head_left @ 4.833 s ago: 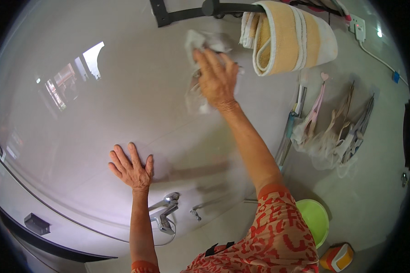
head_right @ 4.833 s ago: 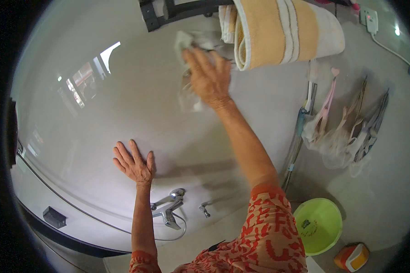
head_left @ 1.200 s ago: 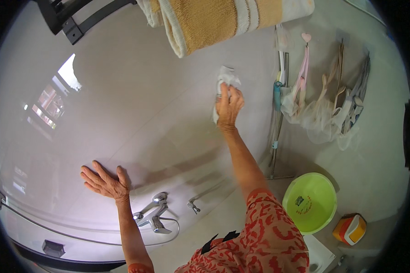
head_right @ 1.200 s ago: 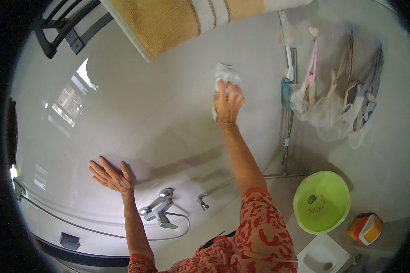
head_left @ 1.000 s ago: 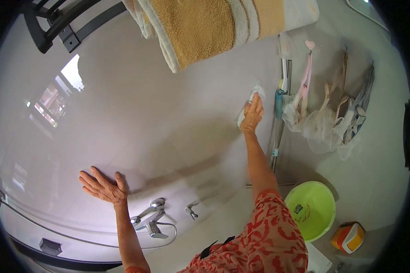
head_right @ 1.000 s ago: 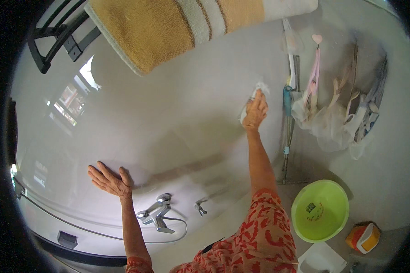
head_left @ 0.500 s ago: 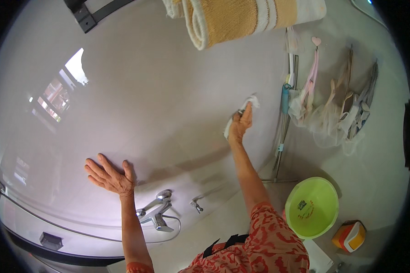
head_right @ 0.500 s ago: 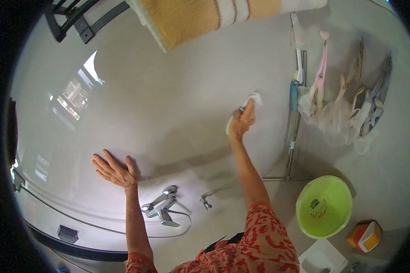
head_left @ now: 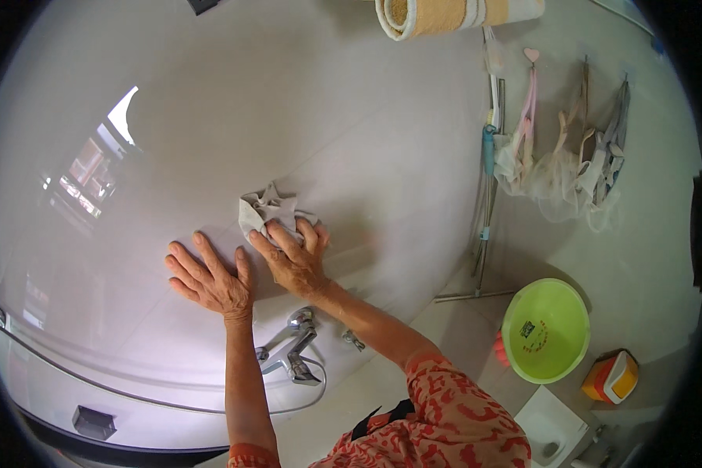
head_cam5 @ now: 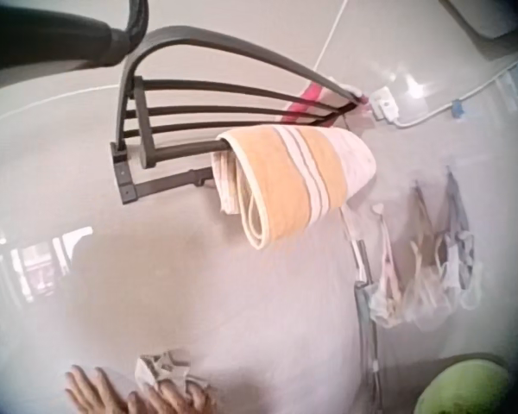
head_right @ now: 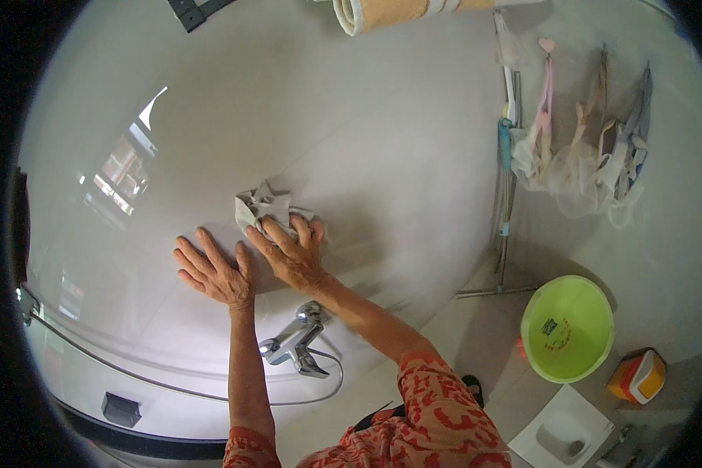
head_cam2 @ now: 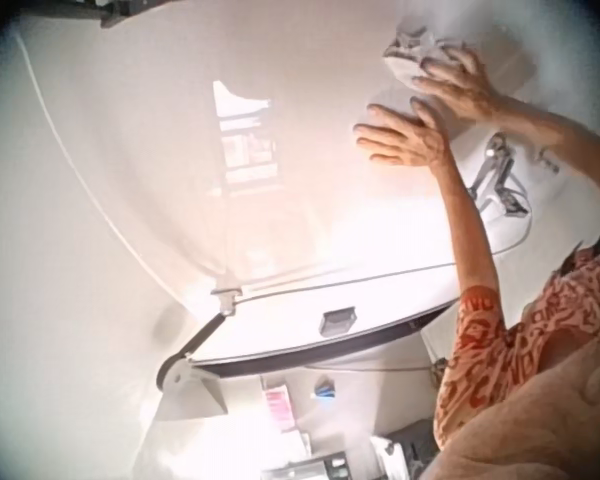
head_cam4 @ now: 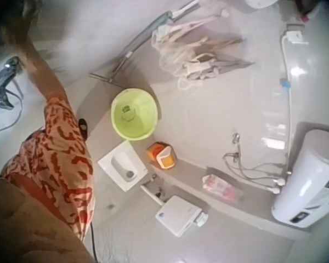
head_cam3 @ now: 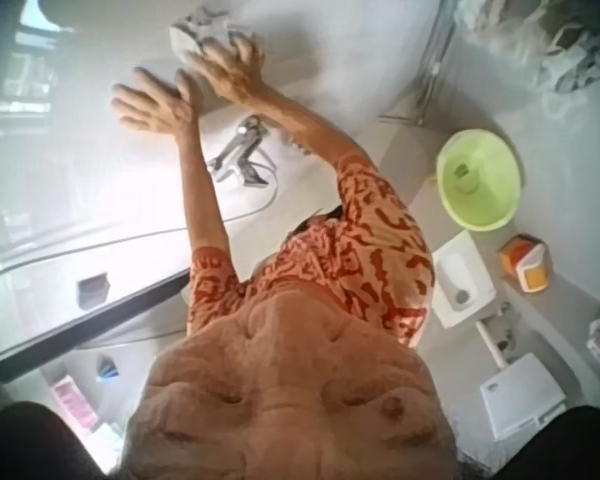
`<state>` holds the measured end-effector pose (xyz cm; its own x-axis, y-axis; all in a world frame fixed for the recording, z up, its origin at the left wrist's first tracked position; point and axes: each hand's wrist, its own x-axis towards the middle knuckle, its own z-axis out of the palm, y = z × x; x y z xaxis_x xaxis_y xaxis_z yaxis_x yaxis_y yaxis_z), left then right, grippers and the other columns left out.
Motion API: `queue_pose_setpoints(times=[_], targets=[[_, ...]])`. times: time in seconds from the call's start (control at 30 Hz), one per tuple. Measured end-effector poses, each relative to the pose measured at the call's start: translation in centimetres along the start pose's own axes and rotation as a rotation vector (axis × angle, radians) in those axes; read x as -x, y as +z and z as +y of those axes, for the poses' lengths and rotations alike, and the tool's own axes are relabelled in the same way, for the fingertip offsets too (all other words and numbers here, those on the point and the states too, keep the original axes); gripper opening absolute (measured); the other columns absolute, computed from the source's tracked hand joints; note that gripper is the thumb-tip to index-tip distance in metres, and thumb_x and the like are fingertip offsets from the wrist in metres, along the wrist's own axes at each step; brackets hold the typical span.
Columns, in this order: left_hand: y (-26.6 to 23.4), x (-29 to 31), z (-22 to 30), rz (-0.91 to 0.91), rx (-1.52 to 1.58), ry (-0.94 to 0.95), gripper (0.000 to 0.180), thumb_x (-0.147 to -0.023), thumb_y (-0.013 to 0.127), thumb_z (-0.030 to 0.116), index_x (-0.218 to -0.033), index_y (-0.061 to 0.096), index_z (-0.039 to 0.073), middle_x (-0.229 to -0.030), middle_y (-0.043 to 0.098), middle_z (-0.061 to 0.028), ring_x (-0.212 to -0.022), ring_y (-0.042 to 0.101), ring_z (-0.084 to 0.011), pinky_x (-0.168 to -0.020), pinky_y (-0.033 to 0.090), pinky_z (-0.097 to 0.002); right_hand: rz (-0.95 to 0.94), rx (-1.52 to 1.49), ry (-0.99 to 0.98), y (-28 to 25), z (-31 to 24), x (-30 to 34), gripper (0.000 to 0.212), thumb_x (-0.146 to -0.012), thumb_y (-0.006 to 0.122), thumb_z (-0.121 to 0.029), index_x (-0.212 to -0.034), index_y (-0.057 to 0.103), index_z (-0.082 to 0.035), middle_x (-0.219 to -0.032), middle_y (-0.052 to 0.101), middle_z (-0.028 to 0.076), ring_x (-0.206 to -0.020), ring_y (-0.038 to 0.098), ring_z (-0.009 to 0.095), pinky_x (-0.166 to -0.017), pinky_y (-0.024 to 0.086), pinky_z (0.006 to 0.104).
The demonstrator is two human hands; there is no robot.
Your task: The person wipes the white tiled walls of a bathroom using a white cloth. They clean the wall surface around a soap dispenser and a shower fixture, moving the cloth in circular and sweeping motions. The person also wipes the shower hose and the faucet handles.
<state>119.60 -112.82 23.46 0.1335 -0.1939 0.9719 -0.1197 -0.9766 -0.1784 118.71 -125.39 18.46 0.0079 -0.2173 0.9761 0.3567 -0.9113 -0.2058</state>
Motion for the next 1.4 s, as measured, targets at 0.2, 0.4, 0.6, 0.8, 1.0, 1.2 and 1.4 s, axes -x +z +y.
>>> queue_pose_setpoints(times=[0.2, 0.4, 0.6, 0.8, 1.0, 1.2, 1.4], targets=[[-0.2, 0.1, -0.4, 0.008, 0.000, 0.004, 0.067, -0.090, 0.039, 0.057, -0.139, 0.040, 0.012, -0.148, 0.025, -0.0199, -0.138, 0.021, -0.0367, -0.110, 0.010, -0.0506, 0.010, 0.076, -0.096, -0.6, 6.2, -5.4, 0.035, -0.076, 0.060, -0.014, -0.109, 0.062, -0.026, -0.119, 0.052, -0.005, -0.101, 0.041, 0.026, -0.079, 0.030, 0.0423], [0.0, 0.1, -0.5, 0.035, -0.014, 0.001, 0.064, -0.090, 0.039, 0.055, -0.137, 0.045, 0.010, -0.145, 0.031, -0.0226, -0.137, 0.024, -0.0368, -0.111, 0.009, -0.0479, 0.082, 0.205, -0.039, -0.6, 11.4, -7.7, 0.046, -0.067, 0.061, 0.002, -0.108, 0.062, -0.018, -0.122, 0.051, 0.003, -0.104, 0.043, 0.028, -0.086, 0.036, 0.0398], [0.0, 0.0, -0.2, 0.039, -0.024, 0.006, 0.066, -0.091, 0.038, 0.055, -0.136, 0.045, 0.007, -0.145, 0.031, -0.0241, -0.137, 0.024, -0.0376, -0.111, 0.009, -0.0478, 0.110, 0.284, 0.213, -1.0, 17.9, -7.6, 0.048, -0.070, 0.060, 0.000, -0.114, 0.060, -0.021, -0.126, 0.050, 0.001, -0.106, 0.043, 0.031, -0.088, 0.036, 0.0429], [0.0, -0.2, -0.1, 0.041, -0.045, 0.009, 0.067, -0.091, 0.038, 0.054, -0.135, 0.045, 0.005, -0.144, 0.031, -0.0252, -0.136, 0.024, -0.0381, -0.111, 0.009, -0.0482, 0.182, 0.388, 0.500, -1.5, 24.9, -3.3, 0.056, -0.074, 0.058, 0.004, -0.125, 0.051, -0.019, -0.127, 0.050, 0.004, -0.108, 0.045, 0.029, -0.090, 0.039, 0.0406], [0.2, -0.1, 0.0, 0.040, -0.056, 0.014, 0.071, -0.090, 0.037, 0.059, -0.140, 0.038, 0.008, -0.147, 0.026, -0.0228, -0.137, 0.023, -0.0389, -0.110, 0.011, -0.0514, 0.237, 0.152, 1.023, -2.8, 28.3, 7.0, 0.053, -0.088, 0.051, -0.007, -0.137, 0.038, -0.024, -0.133, 0.048, 0.003, -0.114, 0.043, 0.029, -0.095, 0.037, 0.0403], [-0.2, 0.0, -0.6, 0.044, -0.054, 0.021, 0.065, -0.090, 0.040, 0.052, -0.136, 0.043, 0.006, -0.145, 0.030, -0.0254, -0.137, 0.023, -0.0394, -0.111, 0.009, -0.0495, 0.235, 0.058, 1.538, -2.8, 25.4, 6.5, 0.051, -0.091, 0.044, -0.009, -0.140, 0.035, -0.018, -0.137, 0.044, 0.005, -0.120, 0.041, 0.027, -0.106, 0.020, 0.0446], [-0.2, -0.2, -0.1, 0.028, -0.010, 0.005, 0.064, -0.090, 0.042, 0.051, -0.137, 0.043, 0.009, -0.145, 0.030, -0.0243, -0.137, 0.023, -0.0389, -0.111, 0.008, -0.0497, 0.212, -0.017, 0.967, -0.2, 16.8, 2.6, 0.057, -0.086, 0.050, -0.003, -0.140, 0.035, -0.010, -0.140, 0.041, 0.012, -0.130, 0.035, 0.029, -0.108, 0.015, 0.0491]])
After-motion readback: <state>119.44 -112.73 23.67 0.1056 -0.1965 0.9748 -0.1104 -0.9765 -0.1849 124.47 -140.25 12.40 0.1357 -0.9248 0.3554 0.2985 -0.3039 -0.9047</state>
